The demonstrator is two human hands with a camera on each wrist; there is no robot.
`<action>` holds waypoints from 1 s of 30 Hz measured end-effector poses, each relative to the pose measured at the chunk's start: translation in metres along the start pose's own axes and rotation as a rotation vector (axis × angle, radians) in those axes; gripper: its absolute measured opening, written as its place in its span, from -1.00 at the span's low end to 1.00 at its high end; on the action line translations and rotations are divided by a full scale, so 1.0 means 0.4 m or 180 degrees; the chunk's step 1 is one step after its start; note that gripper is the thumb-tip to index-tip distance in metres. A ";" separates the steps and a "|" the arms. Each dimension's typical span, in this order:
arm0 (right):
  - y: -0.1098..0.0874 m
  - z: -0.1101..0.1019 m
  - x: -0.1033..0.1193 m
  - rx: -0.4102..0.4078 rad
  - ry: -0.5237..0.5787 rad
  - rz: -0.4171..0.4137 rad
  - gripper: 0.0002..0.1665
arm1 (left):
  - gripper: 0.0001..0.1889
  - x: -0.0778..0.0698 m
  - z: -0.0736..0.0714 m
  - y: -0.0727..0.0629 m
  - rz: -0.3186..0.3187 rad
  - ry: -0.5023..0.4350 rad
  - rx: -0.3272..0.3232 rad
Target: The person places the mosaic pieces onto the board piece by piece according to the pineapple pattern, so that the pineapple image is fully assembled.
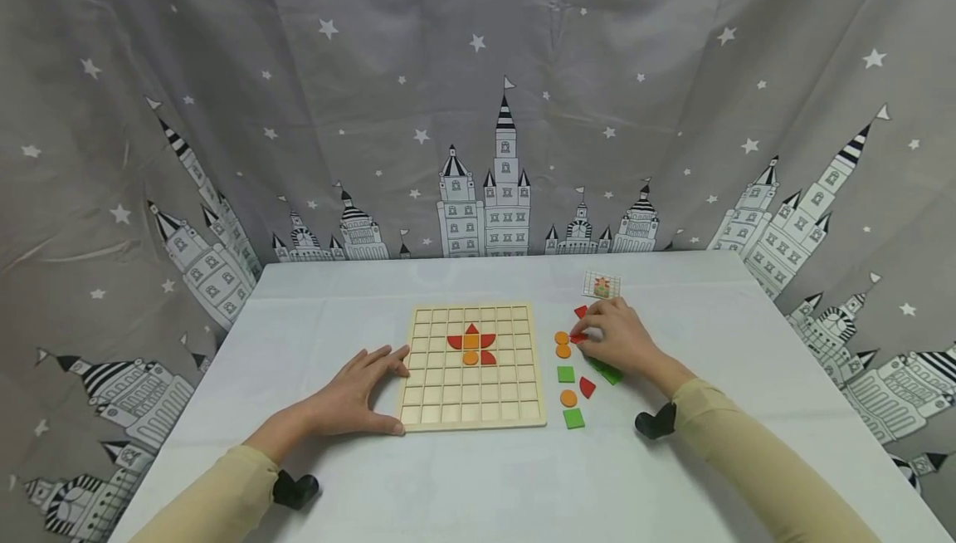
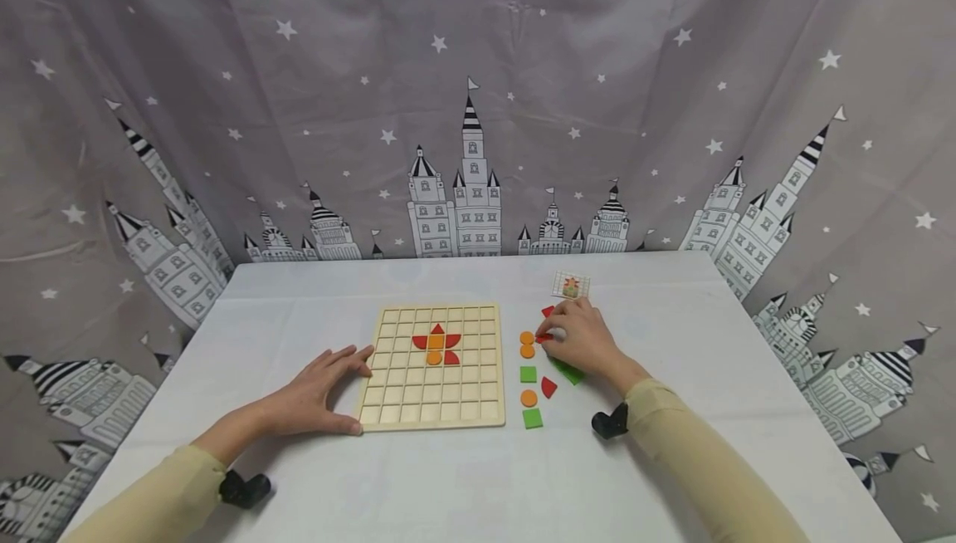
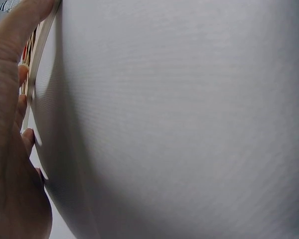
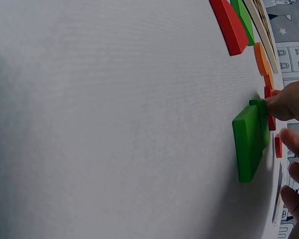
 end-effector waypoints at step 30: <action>-0.038 0.015 -0.054 0.0139 0.0541 0.0537 -0.68 | -0.12 0.004 0.001 0.002 0.0009 -0.0020 0.0017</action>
Point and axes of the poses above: each hand's wrist, its own y-axis towards the middle knuckle, its own z-axis out of the palm, x = y × z, the point moved 6 cm from there along y, towards the middle knuckle, and after that the axes turned 12 degrees about -y, right-handed, at the moved point
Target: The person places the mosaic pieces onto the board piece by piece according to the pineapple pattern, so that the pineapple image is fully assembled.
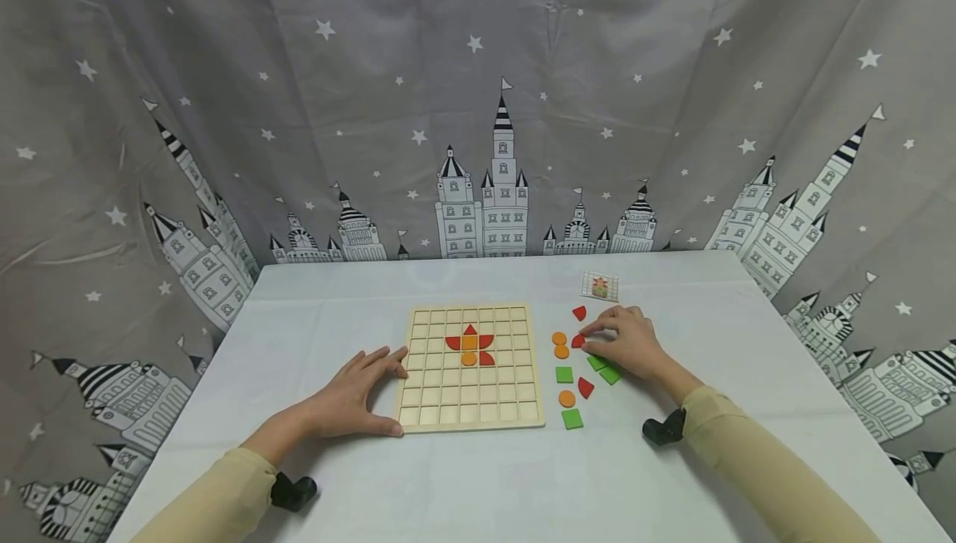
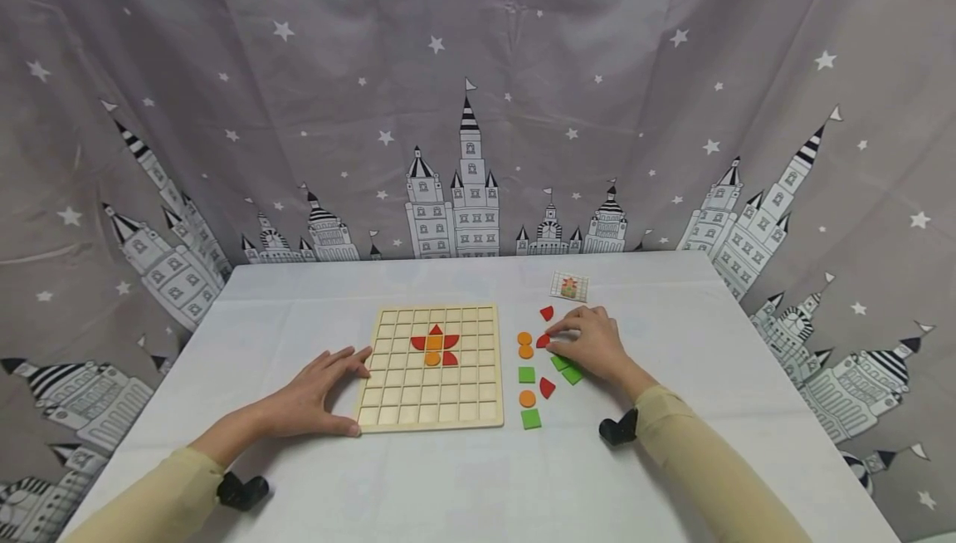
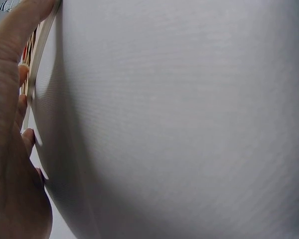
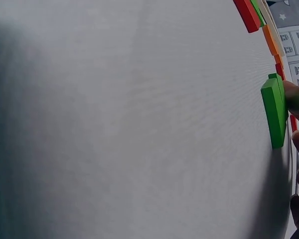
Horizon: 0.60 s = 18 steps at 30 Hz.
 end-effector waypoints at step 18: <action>0.021 -0.035 0.083 -0.0578 -0.0195 -0.0539 -0.77 | -0.12 0.004 0.003 0.000 -0.0023 0.0018 -0.0011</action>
Point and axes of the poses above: each hand's wrist, its own y-axis towards the middle knuckle, its own z-axis out of the palm, x = y × z, the point moved 6 cm from there along y, towards the middle knuckle, and after that the axes turned 12 degrees about -y, right-handed, at the moved point
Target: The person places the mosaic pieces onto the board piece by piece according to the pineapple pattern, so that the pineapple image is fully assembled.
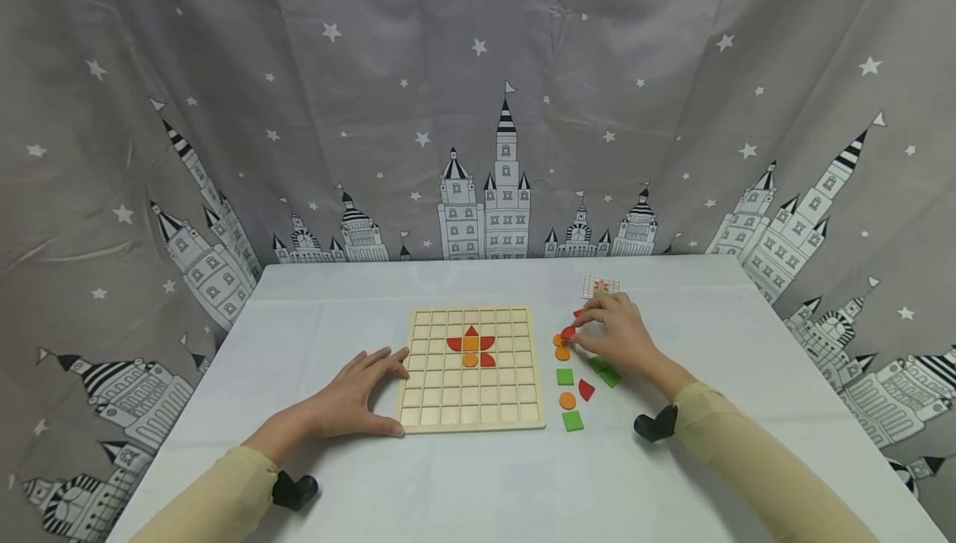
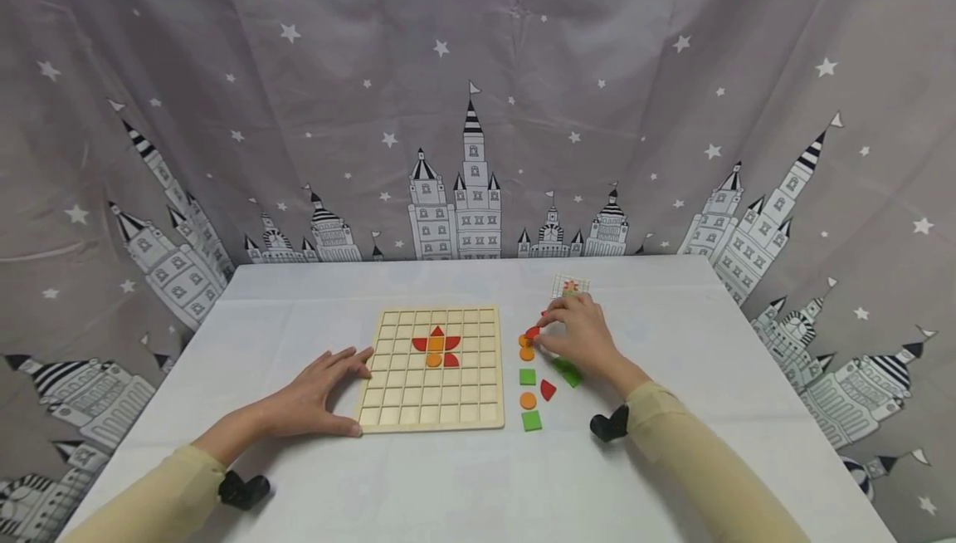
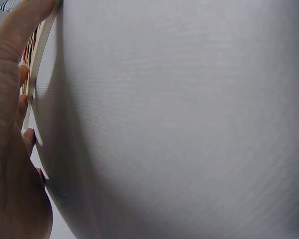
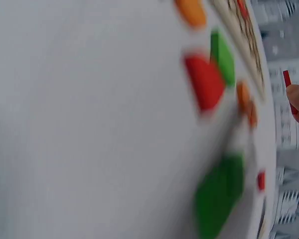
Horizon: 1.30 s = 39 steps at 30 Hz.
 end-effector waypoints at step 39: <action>0.107 0.169 0.423 0.0174 -0.0137 -0.0967 -0.81 | -0.16 -0.012 -0.005 -0.007 0.0096 -0.0010 0.0030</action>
Point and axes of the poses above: each hand's wrist, its own y-axis towards the middle knuckle, its own z-axis out of the palm, x = y × z, the point moved 6 cm from there along y, towards the middle knuckle, and after that the axes turned 12 degrees about -y, right-handed, at the moved point
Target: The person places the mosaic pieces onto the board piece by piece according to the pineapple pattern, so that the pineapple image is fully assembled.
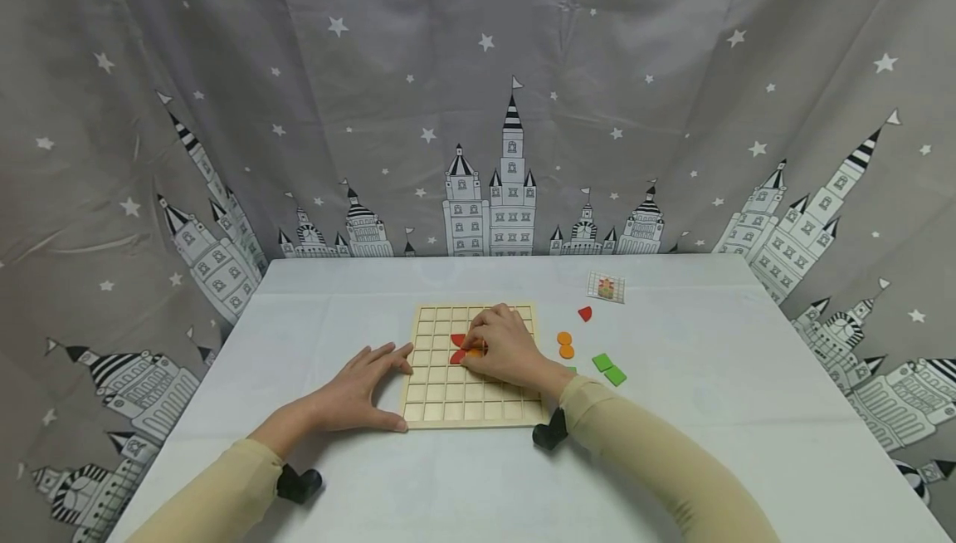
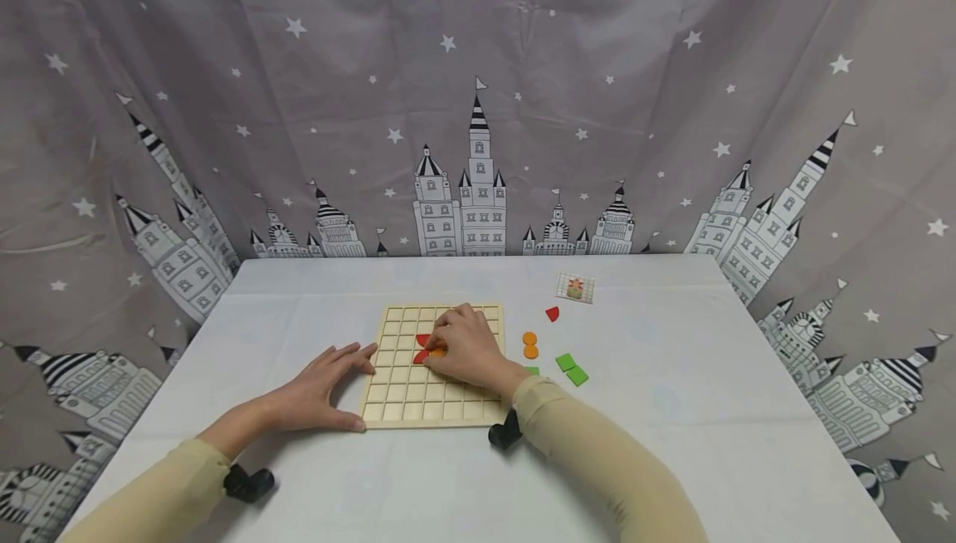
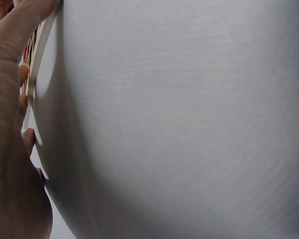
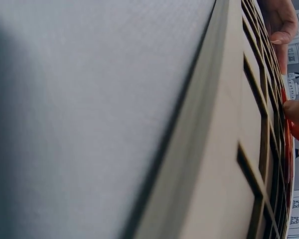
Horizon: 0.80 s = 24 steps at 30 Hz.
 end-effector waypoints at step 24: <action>-0.028 -0.059 -0.045 -0.0013 0.0249 0.0023 -0.77 | -0.15 0.001 0.000 0.002 -0.0025 0.0048 -0.0017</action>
Point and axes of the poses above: each hand's wrist, its own y-axis towards the middle knuckle, its own z-axis out of the palm, x = y × z, the point moved 6 cm from there along y, towards the middle knuckle, and after that the axes turned 12 degrees about -y, right-handed, at the moved point
